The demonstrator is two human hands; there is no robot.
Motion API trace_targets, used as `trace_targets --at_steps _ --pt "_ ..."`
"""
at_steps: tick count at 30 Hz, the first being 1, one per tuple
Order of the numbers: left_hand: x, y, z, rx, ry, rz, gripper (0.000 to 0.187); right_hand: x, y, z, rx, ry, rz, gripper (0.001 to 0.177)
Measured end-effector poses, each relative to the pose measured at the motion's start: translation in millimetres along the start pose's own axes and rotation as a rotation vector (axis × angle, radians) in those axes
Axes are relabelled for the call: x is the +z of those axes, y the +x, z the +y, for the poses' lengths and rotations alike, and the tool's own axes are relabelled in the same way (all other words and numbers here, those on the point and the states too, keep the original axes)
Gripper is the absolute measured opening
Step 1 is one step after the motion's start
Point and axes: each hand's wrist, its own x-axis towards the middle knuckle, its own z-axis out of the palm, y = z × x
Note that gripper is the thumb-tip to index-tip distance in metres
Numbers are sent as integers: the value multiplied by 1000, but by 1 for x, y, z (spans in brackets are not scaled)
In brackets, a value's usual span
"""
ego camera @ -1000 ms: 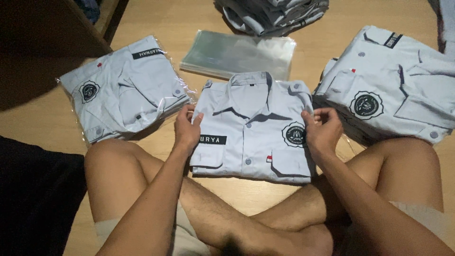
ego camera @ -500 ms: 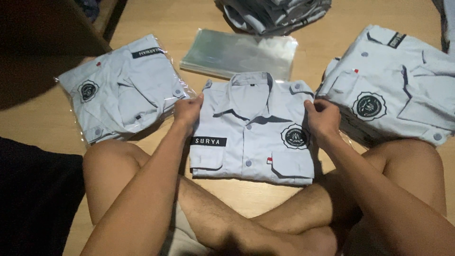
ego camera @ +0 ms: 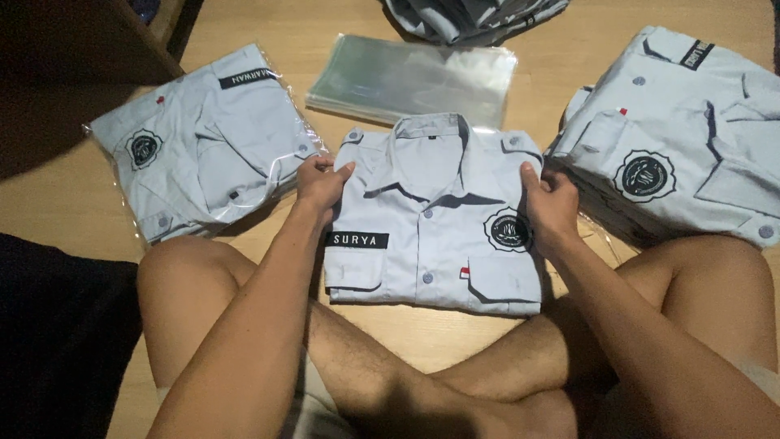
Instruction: The person folds a light blue shirt and places it into a clear plastic bag. They then seal the bag and set it aside. The person repeats this process with another shirt.
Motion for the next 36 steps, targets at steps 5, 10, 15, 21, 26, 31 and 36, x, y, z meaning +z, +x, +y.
trace_targets --at_steps 5,10,15,21,26,31,36 --pt "-19 -37 27 -61 330 -48 54 -29 -17 6 -45 -135 5 53" --pt "-46 -131 66 -223 634 -157 64 -48 -36 46 84 -473 -62 58" --pt "-62 -134 12 -172 590 -445 47 -82 -114 -44 72 -477 -541 74" --pt "-66 -136 25 -259 464 -568 66 -84 -77 1 99 -528 -708 80" --pt "-70 -149 25 -186 300 -673 80 -82 -98 -20 186 -196 -696 70" --pt "-65 -103 -14 -94 579 -597 107 -82 -76 9 167 -206 -812 78" --pt "-67 -93 -29 72 968 -429 83 -71 -37 73 37 -598 -555 65"
